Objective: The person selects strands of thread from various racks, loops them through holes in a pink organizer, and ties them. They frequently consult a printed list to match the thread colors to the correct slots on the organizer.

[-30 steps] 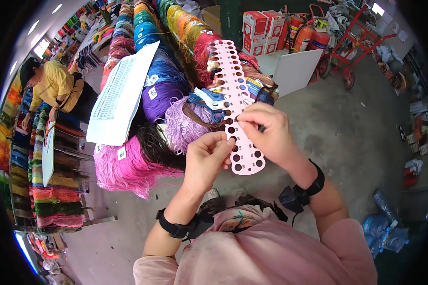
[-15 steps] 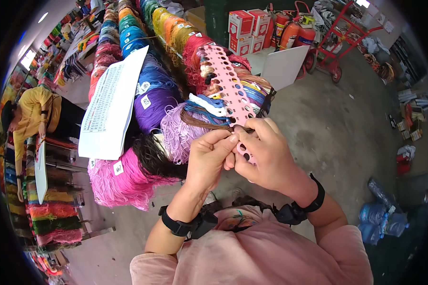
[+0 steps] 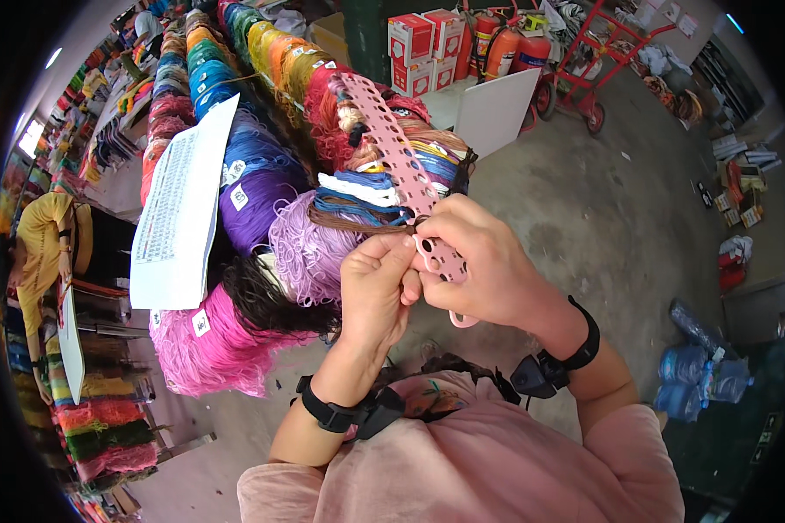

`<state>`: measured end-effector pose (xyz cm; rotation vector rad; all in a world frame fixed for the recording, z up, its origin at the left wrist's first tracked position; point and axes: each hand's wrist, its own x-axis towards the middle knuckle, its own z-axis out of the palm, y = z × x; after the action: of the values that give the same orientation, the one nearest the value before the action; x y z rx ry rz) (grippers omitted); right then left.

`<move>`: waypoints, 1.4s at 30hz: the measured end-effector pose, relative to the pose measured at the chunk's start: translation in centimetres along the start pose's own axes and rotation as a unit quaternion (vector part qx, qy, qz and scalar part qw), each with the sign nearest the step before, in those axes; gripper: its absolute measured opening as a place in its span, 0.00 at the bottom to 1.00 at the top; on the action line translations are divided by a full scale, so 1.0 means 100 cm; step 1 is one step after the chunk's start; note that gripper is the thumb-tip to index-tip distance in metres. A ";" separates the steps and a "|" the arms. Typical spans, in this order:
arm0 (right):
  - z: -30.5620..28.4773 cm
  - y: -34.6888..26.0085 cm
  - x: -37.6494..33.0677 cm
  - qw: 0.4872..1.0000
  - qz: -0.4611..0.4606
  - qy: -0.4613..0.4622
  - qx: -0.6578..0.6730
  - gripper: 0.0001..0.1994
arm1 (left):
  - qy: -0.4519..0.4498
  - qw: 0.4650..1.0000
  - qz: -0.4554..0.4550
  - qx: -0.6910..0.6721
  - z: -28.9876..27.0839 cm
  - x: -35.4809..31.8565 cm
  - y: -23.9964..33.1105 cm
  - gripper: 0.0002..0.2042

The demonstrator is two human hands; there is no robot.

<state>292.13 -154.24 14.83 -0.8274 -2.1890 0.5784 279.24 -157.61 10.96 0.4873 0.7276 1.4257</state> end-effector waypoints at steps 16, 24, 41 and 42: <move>0.013 0.008 -0.009 0.993 0.030 0.044 0.108 0.15 | 0.082 0.987 0.114 0.078 0.005 -0.008 -0.020 0.06; 0.018 0.022 -0.011 0.994 0.033 -0.014 0.103 0.15 | 0.078 0.993 0.085 -0.007 -0.025 -0.033 -0.005 0.07; 0.017 0.029 -0.016 0.990 0.001 0.032 0.140 0.13 | -0.068 0.997 0.037 0.008 0.008 -0.049 0.023 0.13; 0.017 0.029 -0.016 0.989 -0.001 0.032 0.141 0.13 | -0.067 0.997 0.040 0.009 0.011 -0.041 0.023 0.13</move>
<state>292.84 -153.66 11.24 -0.6818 -1.9905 0.8274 278.44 -161.25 13.98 0.6271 0.6190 1.4463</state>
